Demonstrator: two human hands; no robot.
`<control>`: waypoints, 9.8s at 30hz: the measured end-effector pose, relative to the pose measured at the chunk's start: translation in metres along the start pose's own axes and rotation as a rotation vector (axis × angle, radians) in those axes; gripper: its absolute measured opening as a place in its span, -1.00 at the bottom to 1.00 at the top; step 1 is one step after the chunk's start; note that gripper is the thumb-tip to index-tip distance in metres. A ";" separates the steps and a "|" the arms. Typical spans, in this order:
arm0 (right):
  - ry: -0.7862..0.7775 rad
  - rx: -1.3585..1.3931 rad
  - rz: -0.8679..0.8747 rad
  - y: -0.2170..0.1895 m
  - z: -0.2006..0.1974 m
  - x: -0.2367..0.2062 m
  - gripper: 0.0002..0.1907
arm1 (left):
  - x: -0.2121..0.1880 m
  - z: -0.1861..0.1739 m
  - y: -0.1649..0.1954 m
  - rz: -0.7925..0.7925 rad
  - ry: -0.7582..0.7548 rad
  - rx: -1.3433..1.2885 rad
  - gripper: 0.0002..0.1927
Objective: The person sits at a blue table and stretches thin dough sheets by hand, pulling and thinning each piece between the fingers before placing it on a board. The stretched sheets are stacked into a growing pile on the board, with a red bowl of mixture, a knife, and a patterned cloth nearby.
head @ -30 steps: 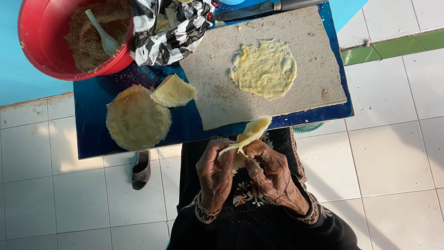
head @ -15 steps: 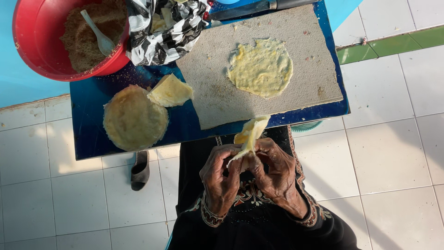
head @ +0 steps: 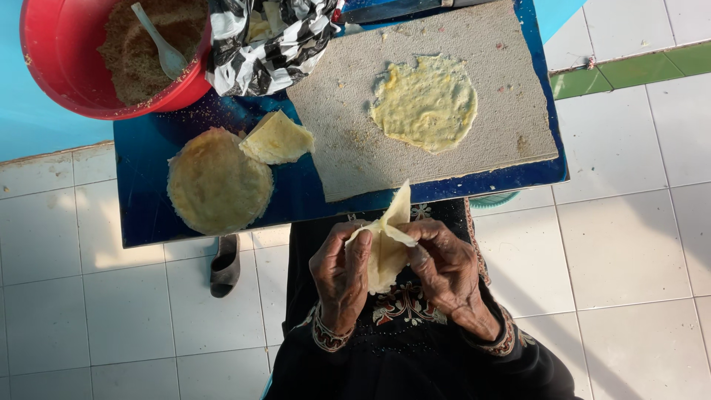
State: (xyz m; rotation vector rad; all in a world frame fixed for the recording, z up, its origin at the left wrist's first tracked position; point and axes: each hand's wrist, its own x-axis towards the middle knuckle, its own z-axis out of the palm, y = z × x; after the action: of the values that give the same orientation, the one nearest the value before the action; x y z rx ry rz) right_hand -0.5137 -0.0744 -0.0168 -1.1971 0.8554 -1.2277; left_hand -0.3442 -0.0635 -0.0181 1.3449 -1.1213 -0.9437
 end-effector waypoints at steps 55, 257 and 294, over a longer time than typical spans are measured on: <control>0.045 0.108 0.112 0.018 -0.012 -0.008 -0.79 | -0.011 0.013 -0.013 0.167 -0.073 0.076 -0.86; -0.106 -0.638 -0.322 -0.026 0.036 0.068 -0.80 | 0.039 -0.019 0.009 -0.200 -0.002 -0.819 -0.60; -0.069 -0.267 -0.038 -0.017 0.017 0.056 -0.77 | 0.023 0.006 0.014 0.308 0.012 -0.013 -0.62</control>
State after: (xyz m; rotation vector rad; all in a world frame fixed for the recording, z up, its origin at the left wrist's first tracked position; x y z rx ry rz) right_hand -0.4914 -0.1243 0.0097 -1.4664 0.9704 -1.1198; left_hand -0.3458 -0.0867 -0.0037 1.1247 -1.2678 -0.7149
